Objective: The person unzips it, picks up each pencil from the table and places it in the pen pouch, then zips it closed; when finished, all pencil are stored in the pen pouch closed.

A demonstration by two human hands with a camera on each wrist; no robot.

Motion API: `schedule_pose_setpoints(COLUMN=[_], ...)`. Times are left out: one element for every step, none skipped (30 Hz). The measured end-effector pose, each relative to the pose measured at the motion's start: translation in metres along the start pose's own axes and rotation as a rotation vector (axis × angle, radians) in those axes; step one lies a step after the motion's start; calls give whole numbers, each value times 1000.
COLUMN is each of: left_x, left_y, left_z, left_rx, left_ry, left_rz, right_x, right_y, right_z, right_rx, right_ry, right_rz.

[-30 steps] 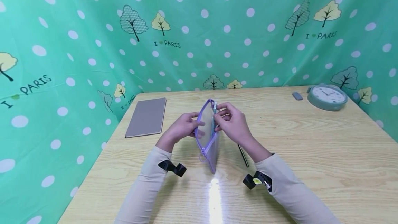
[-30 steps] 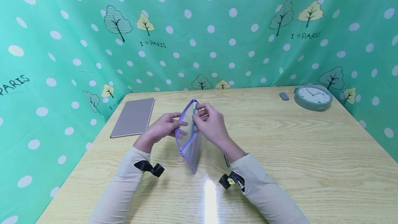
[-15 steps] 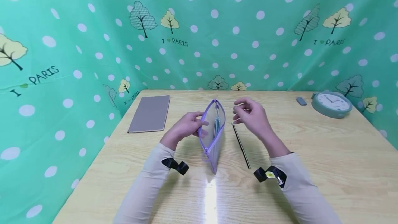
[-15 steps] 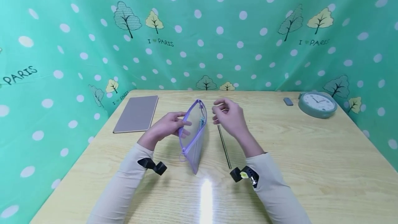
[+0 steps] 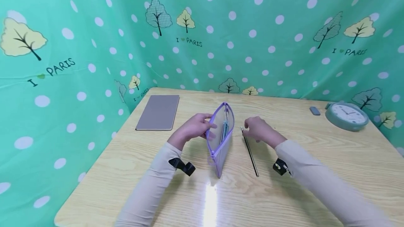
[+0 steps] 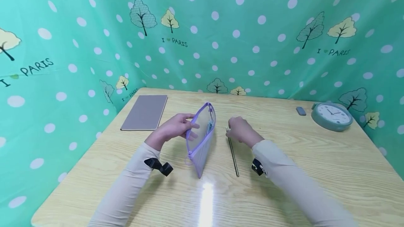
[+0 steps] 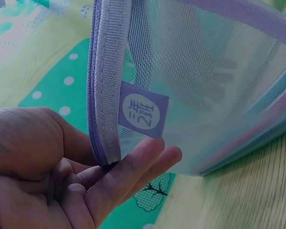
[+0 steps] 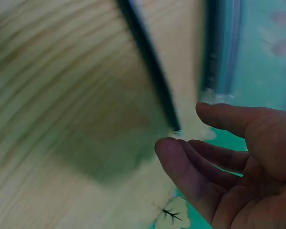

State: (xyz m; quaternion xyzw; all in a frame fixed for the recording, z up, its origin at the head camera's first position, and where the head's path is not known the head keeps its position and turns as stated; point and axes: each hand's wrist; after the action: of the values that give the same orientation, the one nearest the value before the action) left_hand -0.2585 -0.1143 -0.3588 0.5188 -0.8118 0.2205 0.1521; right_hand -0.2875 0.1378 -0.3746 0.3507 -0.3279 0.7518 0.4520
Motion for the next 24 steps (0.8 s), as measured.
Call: schedule_pose_setpoints(left_x=[0,1,1,1,1,1,1,1,1,1,0,0,-1,-1,-2,-2,-2,-2,-2,-2,-2,-2,-2,-3], left_y=[0,0,0,-1,-1,-1,-1,-1,-2,-2,-2,-2,-2,-2,-2,-2,-2,-2,-2,-2,-2,-3,-3,-3], left_z=[0,0,0,-1,-1,-1,-2,-1,-1,-2,-2,-2,-2,-1,-1,-1,-1,-1,-1,-1,-1,-1,-1,-1], left_rx=[1,0,0,0,-3,-4,-6,-6,-6,-7,-6,-6,-7,-7,-9,-10,-12,-13,-12,-14,-16,-18,-19,-19], left_ry=[1,2,2,2,4,4,6,6,7,9,10,10,13,13,13,14,16,17,18,18,18,20,19,16], left_rz=[1,2,3,4,5,4,4,3,2,1,1,2,3,3,4,6,7,7,6,5,3,0,-4,-5], right_x=[-3,-6,-9,-11,-13,-15,-17,-18,-17,-16,-14,-11,-7,-2,3,10,16,22,28,33,37,39,40,40], right_y=[1,2,3,3,3,3,3,3,2,1,0,-2,-5,-8,-11,-15,-19,-23,-28,-32,-37,-40,-43,-46], right_z=[-1,-3,-4,-6,-7,-9,-10,-12,-13,-15,-17,-18,-19,-19,-19,-17,-15,-13,-10,-6,-2,2,7,12], right_rx=[-15,-31,-38,-42,-47,-47,-47,-48,-48,-55,-63,-63,-64,-67,-66,-62,-56,-43,-30,-10,13,34,58,86], right_ry=[-24,-33,-38,-34,-23,-16,-1,22,55,101,155,216,288,371,462,552,638,721,802,879,964,1051,1142,1226], right_rz=[13,26,31,30,26,13,3,-6,-14,-15,-15,-19,-25,-36,-57,-85,-121,-164,-211,-258,-305,-349,-394,-439])
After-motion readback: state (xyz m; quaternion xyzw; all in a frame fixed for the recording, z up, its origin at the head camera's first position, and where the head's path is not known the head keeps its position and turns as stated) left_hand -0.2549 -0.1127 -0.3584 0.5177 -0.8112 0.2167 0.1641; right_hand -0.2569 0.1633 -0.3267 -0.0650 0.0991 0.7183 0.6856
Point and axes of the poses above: each hand's wrist, its own y-axis towards the middle knuckle, its own x-axis out of the back of the hand, z = x × y, and after that the axes turned 10 degrees about y, right-handed
